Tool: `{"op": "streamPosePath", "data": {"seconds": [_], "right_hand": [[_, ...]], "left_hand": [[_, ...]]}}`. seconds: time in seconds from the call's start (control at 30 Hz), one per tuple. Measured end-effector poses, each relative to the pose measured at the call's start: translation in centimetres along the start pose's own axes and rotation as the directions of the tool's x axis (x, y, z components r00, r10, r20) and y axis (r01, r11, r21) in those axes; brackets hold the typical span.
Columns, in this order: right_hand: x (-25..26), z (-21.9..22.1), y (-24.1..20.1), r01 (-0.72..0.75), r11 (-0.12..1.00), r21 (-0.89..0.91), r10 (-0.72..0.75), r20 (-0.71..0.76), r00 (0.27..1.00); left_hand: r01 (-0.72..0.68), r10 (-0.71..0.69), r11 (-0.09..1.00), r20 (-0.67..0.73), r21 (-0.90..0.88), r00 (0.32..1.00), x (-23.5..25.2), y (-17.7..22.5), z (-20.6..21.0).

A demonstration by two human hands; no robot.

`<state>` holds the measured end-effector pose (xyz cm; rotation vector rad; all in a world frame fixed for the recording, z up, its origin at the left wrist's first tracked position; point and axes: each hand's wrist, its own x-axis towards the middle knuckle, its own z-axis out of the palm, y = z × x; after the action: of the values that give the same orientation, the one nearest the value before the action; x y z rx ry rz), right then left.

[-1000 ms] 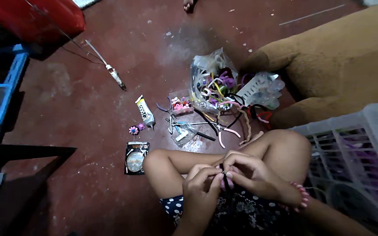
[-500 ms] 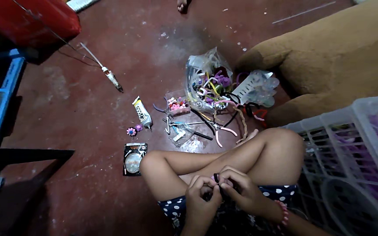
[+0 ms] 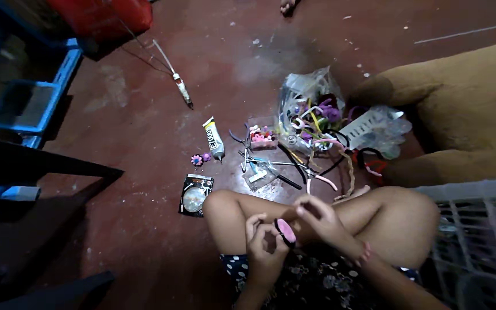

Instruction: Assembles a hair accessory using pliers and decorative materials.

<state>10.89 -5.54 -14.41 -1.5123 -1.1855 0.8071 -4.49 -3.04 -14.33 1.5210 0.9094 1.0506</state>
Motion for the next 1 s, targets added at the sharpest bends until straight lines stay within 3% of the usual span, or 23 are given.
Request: {"op": "streamPosePath", "data": {"seconds": [0.13,0.27,0.37,0.5,0.57,0.7,0.83,1.0], "right_hand": [[9.1,0.1,3.3,-0.367,0.891,-0.268,0.410,0.126,0.903],[15.3,3.2,7.0,-0.260,0.788,-0.558,0.451,0.236,0.861],[16.8,4.2,7.4,-0.218,0.696,-0.684,0.534,0.289,0.794],[14.4,3.9,7.7,-0.164,0.682,-0.713,0.491,0.279,0.825],[13.0,4.1,7.3,-0.131,0.692,-0.710,0.445,0.276,0.852],[10.9,5.5,6.9,-0.161,0.698,-0.698,0.473,0.280,0.835],[10.2,5.6,5.5,-0.234,0.712,-0.662,0.537,0.299,0.788],[13.1,3.0,5.6,-0.340,0.741,-0.579,0.522,0.178,0.834]], "left_hand": [[-0.065,0.063,0.994,-0.034,-0.092,0.997,1.4,-1.2,-1.7],[-0.105,0.100,0.991,-0.058,-0.087,0.993,2.7,-1.3,-2.8],[-0.084,0.075,0.991,-0.088,-0.105,0.993,3.4,-1.3,-3.4],[-0.059,0.051,0.995,-0.110,-0.078,0.993,4.9,-2.6,-3.5],[-0.029,0.031,0.998,-0.046,0.047,0.998,7.2,-3.6,-3.3],[0.194,-0.249,0.938,0.167,0.288,0.954,13.1,-5.7,-3.2],[0.357,-0.409,0.886,0.134,0.296,0.903,16.2,-5.7,-3.5],[0.365,-0.396,0.890,0.067,0.274,0.916,16.6,-5.6,-4.3]]}}
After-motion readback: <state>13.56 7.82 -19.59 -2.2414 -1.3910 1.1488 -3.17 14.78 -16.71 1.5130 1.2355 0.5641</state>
